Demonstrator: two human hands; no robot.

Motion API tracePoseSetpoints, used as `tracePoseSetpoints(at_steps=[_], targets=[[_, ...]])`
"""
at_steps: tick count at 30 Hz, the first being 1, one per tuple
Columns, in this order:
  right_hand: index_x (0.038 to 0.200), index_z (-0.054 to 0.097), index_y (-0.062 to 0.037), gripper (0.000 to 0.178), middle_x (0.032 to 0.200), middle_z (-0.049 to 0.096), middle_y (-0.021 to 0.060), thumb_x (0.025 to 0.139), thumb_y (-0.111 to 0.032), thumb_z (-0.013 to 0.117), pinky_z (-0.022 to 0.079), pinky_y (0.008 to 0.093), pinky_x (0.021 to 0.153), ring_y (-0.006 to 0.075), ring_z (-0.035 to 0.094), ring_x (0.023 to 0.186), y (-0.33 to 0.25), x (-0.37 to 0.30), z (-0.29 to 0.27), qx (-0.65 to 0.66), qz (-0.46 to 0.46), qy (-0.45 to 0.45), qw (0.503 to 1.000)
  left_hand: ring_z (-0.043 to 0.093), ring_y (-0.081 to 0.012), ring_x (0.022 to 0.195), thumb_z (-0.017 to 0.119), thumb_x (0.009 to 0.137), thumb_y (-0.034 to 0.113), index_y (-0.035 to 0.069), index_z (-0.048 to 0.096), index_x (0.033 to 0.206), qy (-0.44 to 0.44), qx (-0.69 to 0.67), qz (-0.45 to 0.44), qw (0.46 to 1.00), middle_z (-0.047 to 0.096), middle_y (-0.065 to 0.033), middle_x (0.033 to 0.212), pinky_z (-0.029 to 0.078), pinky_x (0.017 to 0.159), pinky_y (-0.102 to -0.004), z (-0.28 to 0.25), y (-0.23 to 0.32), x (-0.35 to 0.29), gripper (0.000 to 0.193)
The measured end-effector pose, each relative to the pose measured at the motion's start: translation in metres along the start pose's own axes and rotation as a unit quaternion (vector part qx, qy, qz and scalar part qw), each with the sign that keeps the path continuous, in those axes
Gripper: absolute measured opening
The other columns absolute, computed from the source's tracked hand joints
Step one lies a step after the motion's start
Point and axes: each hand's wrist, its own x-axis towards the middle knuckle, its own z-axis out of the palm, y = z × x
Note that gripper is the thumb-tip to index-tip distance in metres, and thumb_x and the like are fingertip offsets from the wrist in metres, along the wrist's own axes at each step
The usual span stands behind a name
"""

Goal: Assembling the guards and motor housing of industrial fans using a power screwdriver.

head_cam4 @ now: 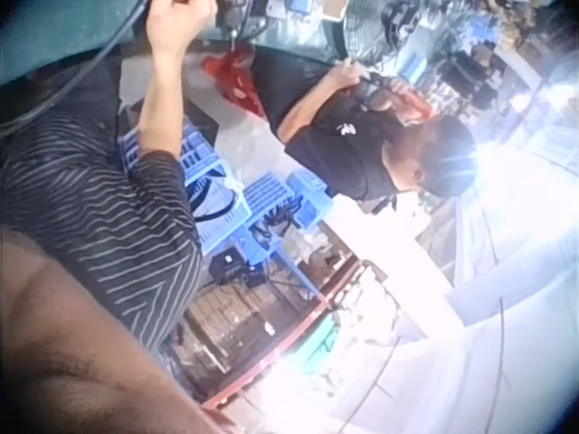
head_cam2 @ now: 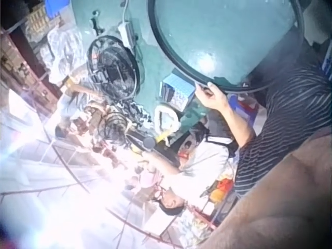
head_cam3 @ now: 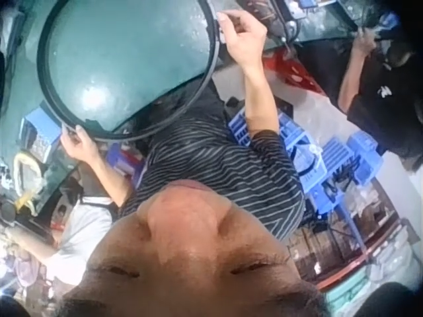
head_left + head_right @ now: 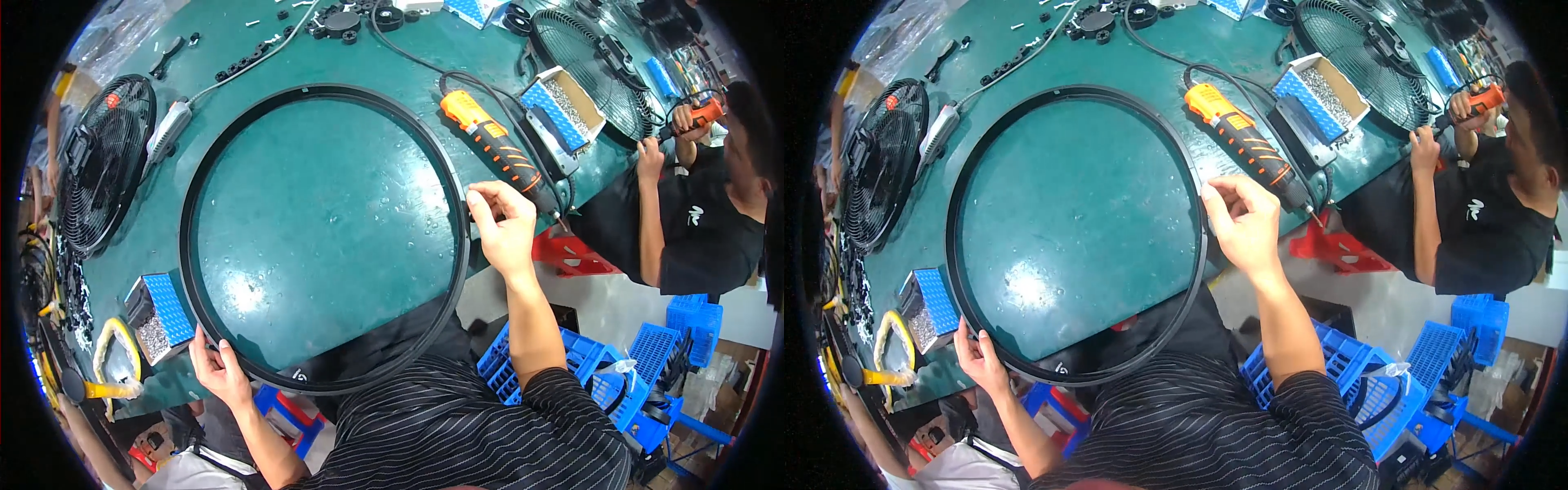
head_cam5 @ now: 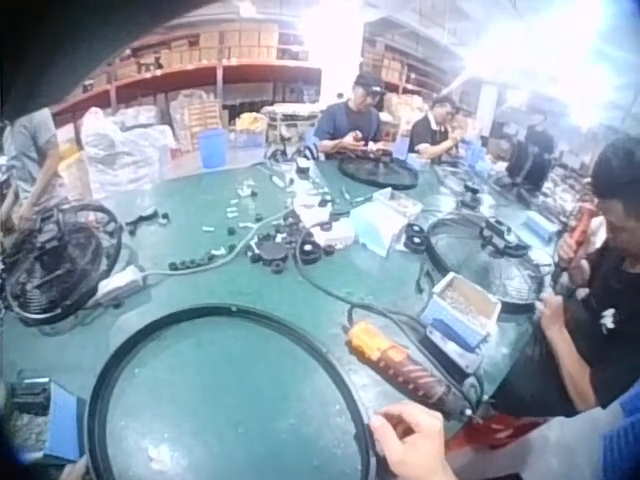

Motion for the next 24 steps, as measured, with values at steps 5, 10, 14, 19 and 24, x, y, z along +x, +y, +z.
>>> tracePoseSetpoints(at_steps=[5, 10, 14, 19, 24], targets=[[0.099, 0.072, 0.0025, 0.015, 0.074, 0.066, 0.0004, 0.089, -0.01, 0.072, 0.043, 0.0197, 0.056, 0.0039, 0.057, 0.064, 0.003, 0.01, 0.006, -0.015, 0.042, -0.018, 0.999, 0.036, -0.008, 0.057, 0.061, 0.086, 0.0, -0.004, 0.058, 0.132, 0.011, -0.001, 0.016, 1.0, 0.055, -0.0037, 0.095, 0.03, 0.051, -0.0255, -0.001, -0.001, 0.003, 0.046], [0.105, 0.073, -0.0003, 0.047, 0.066, 0.066, 0.0089, 0.082, -0.042, 0.076, 0.051, 0.0329, 0.062, 0.0182, 0.064, 0.059, -0.019, 0.037, 0.015, -0.199, 0.06, -0.087, 0.974, 0.036, -0.0076, 0.057, 0.063, 0.085, 0.0, -0.005, 0.061, 0.128, 0.027, -0.014, 0.003, 1.0, 0.055, -0.0031, 0.094, 0.031, 0.051, -0.0246, -0.002, -0.001, 0.001, 0.043], [0.106, 0.073, 0.0, 0.042, 0.059, 0.06, 0.0083, 0.087, -0.038, 0.07, 0.048, 0.0361, 0.058, 0.022, 0.062, 0.056, -0.025, 0.055, 0.016, -0.291, 0.001, -0.142, 0.946, 0.038, -0.0089, 0.062, 0.07, 0.086, 0.006, -0.005, 0.062, 0.127, 0.005, -0.027, -0.05, 0.998, 0.055, -0.0042, 0.094, 0.035, 0.055, -0.0245, -0.001, 0.009, -0.001, 0.043], [0.091, 0.069, 0.0004, 0.032, 0.057, 0.057, 0.0133, 0.094, -0.031, 0.063, 0.043, 0.0397, 0.055, 0.0249, 0.057, 0.052, -0.019, 0.053, 0.017, -0.265, -0.043, -0.183, 0.946, 0.054, -0.0209, 0.087, 0.07, 0.083, 0.005, -0.004, 0.057, 0.133, 0.0, -0.006, -0.045, 0.999, 0.059, -0.0122, 0.111, 0.047, 0.081, -0.0318, -0.022, 0.038, -0.037, 0.052], [0.1, 0.068, 0.0056, 0.034, 0.058, 0.056, 0.012, 0.095, -0.028, 0.062, 0.041, 0.0331, 0.054, 0.0128, 0.052, 0.053, -0.01, 0.05, 0.004, -0.297, -0.038, -0.167, 0.939, 0.058, -0.0226, 0.096, 0.064, 0.084, -0.002, -0.005, 0.053, 0.136, -0.016, -0.114, -0.071, 0.991, 0.058, -0.0167, 0.117, 0.049, 0.081, -0.0306, -0.019, 0.049, -0.072, 0.053]])
